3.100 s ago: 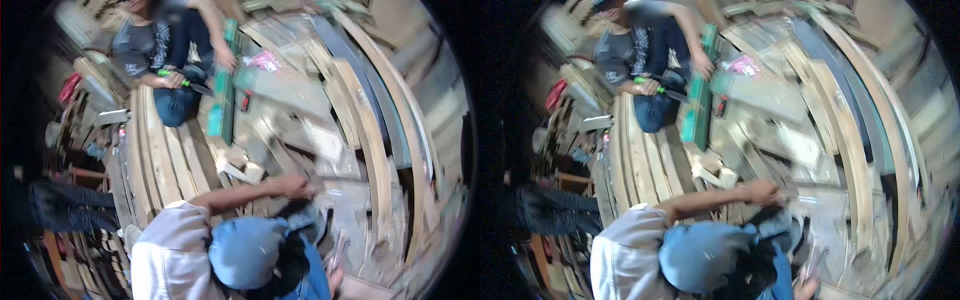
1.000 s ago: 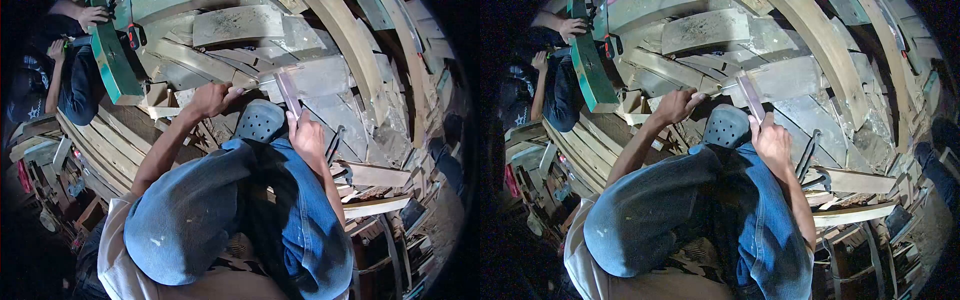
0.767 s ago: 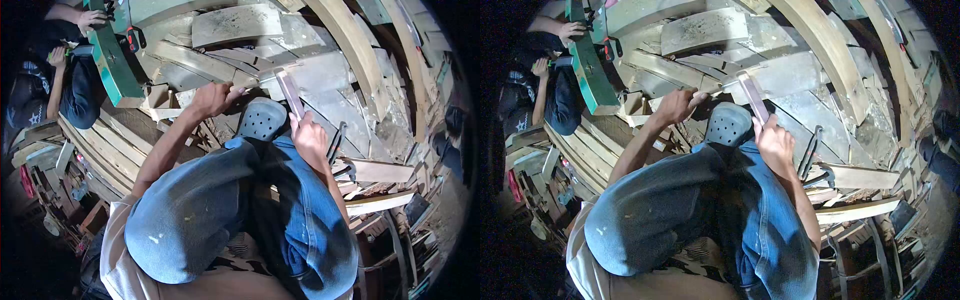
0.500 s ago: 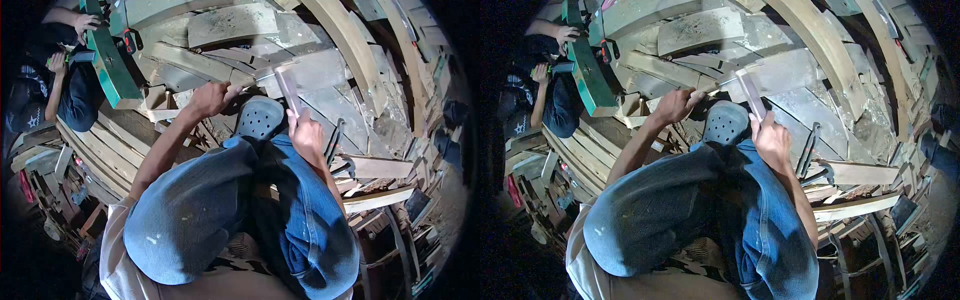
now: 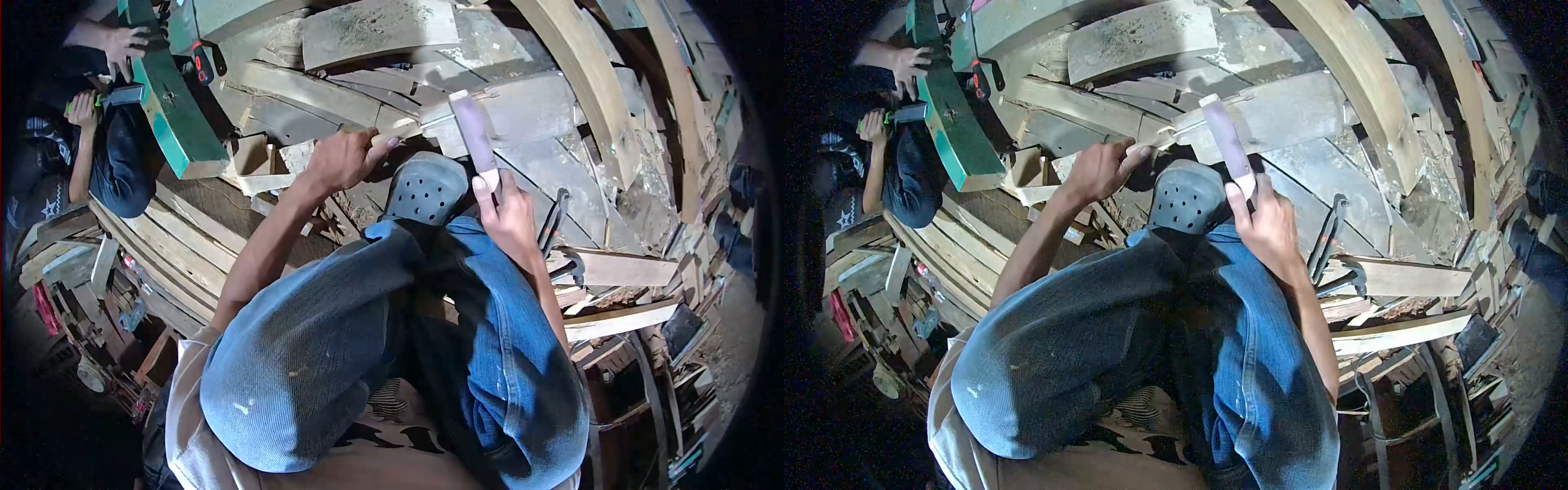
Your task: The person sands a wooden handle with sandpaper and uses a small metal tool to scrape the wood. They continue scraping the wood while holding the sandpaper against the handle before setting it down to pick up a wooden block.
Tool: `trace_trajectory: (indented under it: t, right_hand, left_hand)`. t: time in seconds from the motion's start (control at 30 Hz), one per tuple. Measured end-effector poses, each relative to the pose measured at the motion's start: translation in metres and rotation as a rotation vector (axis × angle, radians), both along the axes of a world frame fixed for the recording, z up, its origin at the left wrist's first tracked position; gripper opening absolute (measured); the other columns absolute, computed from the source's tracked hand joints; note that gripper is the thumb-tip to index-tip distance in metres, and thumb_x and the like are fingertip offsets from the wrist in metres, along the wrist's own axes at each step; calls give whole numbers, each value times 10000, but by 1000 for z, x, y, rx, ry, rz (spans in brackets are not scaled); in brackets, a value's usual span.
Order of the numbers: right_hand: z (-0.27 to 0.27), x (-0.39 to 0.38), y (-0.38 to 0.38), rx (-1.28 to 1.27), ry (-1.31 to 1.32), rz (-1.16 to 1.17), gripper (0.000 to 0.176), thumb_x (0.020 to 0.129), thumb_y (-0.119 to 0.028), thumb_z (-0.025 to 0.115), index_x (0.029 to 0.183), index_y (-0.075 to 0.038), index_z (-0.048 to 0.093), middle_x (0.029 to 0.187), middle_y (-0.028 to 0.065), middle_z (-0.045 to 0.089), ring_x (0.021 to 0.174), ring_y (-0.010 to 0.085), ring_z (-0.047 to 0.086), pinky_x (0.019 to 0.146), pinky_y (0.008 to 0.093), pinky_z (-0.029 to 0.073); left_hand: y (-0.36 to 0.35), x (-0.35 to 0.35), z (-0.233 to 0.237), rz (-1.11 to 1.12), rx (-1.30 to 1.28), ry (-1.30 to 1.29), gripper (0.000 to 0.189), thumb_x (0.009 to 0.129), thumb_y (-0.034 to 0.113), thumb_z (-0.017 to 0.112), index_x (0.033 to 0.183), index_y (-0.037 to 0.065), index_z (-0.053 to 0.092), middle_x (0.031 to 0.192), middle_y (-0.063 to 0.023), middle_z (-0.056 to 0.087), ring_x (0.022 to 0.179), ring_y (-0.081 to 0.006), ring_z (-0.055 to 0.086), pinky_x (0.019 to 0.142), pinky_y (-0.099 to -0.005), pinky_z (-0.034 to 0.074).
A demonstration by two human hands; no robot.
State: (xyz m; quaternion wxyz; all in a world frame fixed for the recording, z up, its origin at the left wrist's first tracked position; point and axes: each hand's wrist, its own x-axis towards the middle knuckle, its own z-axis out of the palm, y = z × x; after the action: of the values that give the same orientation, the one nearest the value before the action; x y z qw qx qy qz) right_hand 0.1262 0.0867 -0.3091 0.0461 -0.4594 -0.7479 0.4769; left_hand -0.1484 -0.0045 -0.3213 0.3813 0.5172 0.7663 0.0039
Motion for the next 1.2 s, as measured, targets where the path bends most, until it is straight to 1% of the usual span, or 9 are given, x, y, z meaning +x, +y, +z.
trace_trajectory:
  t: [0.07,0.1,0.33,0.67,0.73,0.8,0.9,1.0,1.2]
  right_hand:
    - [-8,7,-4,186,10,59,291,975,-273,547,1024,7,484,610,252,573,571,466,586,501,518,416]
    - [-6,8,-4,102,-99,90,240,981,-216,529,1036,-5,428,605,264,565,586,497,569,496,548,407]
    - [5,-10,-5,352,-303,176,278,977,-273,517,945,-8,436,659,248,605,545,440,614,459,524,473]
    - [-11,-3,-20,649,-373,216,295,950,-294,584,911,-39,441,550,164,579,472,364,608,406,462,473]
    - [-9,-13,-17,659,-380,208,292,955,-294,575,917,-39,438,560,165,584,481,370,610,413,468,476]
    - [-8,-12,-17,653,-395,206,283,967,-297,552,932,-41,436,581,172,593,492,388,608,430,485,481]
    - [-10,-6,-19,562,-340,158,279,972,-305,538,937,-47,438,589,185,595,497,396,611,441,498,483]
    - [-12,-1,-17,641,-400,237,270,955,-297,572,909,-60,450,577,106,550,443,292,606,362,408,473]
    - [-5,-10,-6,420,-324,195,269,992,-292,490,949,-35,424,641,205,598,528,408,620,423,498,481]
  left_hand:
    - [0,0,1,-3,24,-8,585,974,546,397,1058,29,656,754,-251,654,781,-436,654,710,-519,503]
    - [1,0,1,-2,22,-10,585,974,546,397,1058,29,656,754,-251,654,781,-436,654,710,-519,503]
    - [2,0,2,-17,-19,-14,612,972,572,378,1078,31,643,772,-255,654,800,-442,651,711,-525,499]
    - [4,6,12,14,-77,43,631,956,582,416,1159,27,639,853,-275,668,828,-437,658,732,-520,510]
    - [0,2,0,-7,7,42,637,955,591,406,1155,34,642,846,-271,669,820,-436,659,717,-526,512]
    - [0,2,-5,6,-41,50,647,928,638,418,976,46,675,730,-238,657,776,-427,666,673,-526,524]
    - [-1,1,-3,12,-17,35,654,928,639,414,1060,53,672,796,-248,671,820,-435,663,704,-518,527]
    - [-4,3,1,23,-11,16,652,932,631,415,1118,55,658,848,-264,674,859,-441,658,727,-519,525]
    - [7,2,5,19,-120,8,626,959,591,382,1052,33,650,858,-280,661,881,-453,640,769,-540,485]
